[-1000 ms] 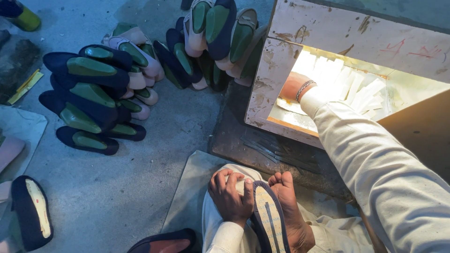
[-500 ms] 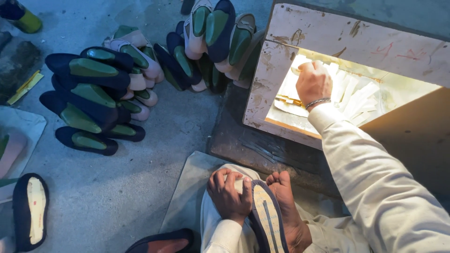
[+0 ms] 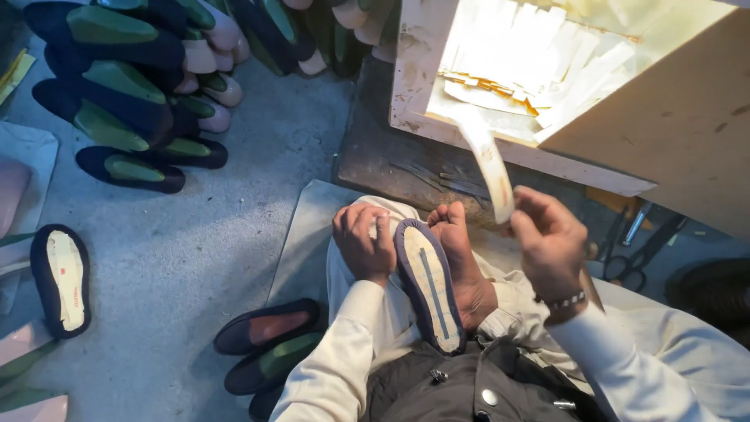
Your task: The person inserts insoles into slipper uppers, presses them into place, and uses a hammer to tap the edges. They handle multiple slippers one at a time, retrieving insoles from a nearby box and placing finished units aside.
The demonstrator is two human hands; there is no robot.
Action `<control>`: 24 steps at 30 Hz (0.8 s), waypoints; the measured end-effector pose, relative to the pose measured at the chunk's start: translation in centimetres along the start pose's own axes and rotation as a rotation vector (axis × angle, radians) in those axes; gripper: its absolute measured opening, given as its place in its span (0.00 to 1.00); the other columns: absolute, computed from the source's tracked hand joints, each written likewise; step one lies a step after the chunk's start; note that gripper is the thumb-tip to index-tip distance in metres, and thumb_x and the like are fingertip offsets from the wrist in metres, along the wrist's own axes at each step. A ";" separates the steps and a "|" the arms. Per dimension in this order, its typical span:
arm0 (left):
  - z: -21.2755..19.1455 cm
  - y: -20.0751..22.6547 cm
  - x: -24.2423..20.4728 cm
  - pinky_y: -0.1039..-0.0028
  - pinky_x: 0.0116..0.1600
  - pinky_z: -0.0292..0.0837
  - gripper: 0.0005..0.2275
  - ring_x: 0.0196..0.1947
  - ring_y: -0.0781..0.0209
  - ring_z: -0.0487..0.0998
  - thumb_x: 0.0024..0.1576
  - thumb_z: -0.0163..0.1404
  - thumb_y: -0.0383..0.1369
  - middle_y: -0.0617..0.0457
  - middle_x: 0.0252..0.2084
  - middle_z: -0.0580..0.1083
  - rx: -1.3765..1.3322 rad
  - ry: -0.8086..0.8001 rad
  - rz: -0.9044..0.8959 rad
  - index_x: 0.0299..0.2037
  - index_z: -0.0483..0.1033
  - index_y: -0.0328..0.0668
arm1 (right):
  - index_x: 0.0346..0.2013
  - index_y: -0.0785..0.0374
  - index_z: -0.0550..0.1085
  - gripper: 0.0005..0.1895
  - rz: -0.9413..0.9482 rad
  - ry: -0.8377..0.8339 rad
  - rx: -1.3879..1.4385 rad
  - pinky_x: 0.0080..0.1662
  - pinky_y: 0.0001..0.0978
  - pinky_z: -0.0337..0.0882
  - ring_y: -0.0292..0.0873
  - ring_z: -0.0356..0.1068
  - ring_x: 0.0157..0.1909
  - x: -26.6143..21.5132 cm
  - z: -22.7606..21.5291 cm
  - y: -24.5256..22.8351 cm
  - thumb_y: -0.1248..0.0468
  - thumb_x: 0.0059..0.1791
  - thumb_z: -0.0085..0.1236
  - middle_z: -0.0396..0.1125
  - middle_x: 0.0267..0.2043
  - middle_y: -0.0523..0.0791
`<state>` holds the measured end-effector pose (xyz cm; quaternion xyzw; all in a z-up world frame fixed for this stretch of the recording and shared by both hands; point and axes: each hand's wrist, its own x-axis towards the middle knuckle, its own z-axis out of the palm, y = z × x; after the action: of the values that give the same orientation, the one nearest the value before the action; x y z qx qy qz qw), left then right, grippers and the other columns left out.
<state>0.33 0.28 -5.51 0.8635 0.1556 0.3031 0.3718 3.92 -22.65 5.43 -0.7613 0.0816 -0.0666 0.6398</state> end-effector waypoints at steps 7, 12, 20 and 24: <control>-7.3 8.9 0.0 0.70 0.43 0.70 0.12 0.37 0.55 0.75 0.57 0.56 0.39 0.46 0.34 0.76 -0.352 -0.219 -0.284 0.45 0.81 0.41 | 0.49 0.68 0.81 0.22 -0.040 -0.216 -0.005 0.34 0.37 0.83 0.44 0.80 0.32 -9.6 -3.2 -1.0 0.83 0.42 0.57 0.76 0.36 0.54; -8.1 9.8 -2.8 0.70 0.28 0.83 0.17 0.30 0.55 0.81 0.56 0.57 0.24 0.41 0.34 0.75 -0.742 -0.408 -0.583 0.55 0.71 0.29 | 0.43 0.67 0.84 0.19 -0.062 -0.457 0.024 0.25 0.34 0.79 0.38 0.76 0.25 -10.4 -2.2 -2.0 0.80 0.39 0.62 0.74 0.24 0.50; -8.8 10.8 -4.3 0.63 0.28 0.87 0.17 0.29 0.54 0.82 0.56 0.57 0.21 0.41 0.33 0.74 -0.785 -0.549 -0.691 0.55 0.70 0.29 | 0.47 0.66 0.82 0.14 0.072 -0.519 0.028 0.17 0.27 0.67 0.33 0.65 0.19 -9.3 -1.5 -1.2 0.68 0.47 0.64 0.72 0.17 0.49; -8.9 9.9 -4.0 0.66 0.29 0.86 0.16 0.31 0.56 0.83 0.55 0.58 0.26 0.44 0.33 0.77 -0.577 -0.523 -0.612 0.54 0.73 0.34 | 0.51 0.69 0.80 0.17 0.028 -0.500 0.084 0.21 0.25 0.64 0.32 0.64 0.21 -9.2 -1.4 0.5 0.71 0.47 0.64 0.71 0.17 0.46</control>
<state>-7.98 -3.50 5.00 0.6872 0.2135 -0.0161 0.6942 -5.40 -22.19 5.18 -0.7255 -0.0715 0.1296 0.6721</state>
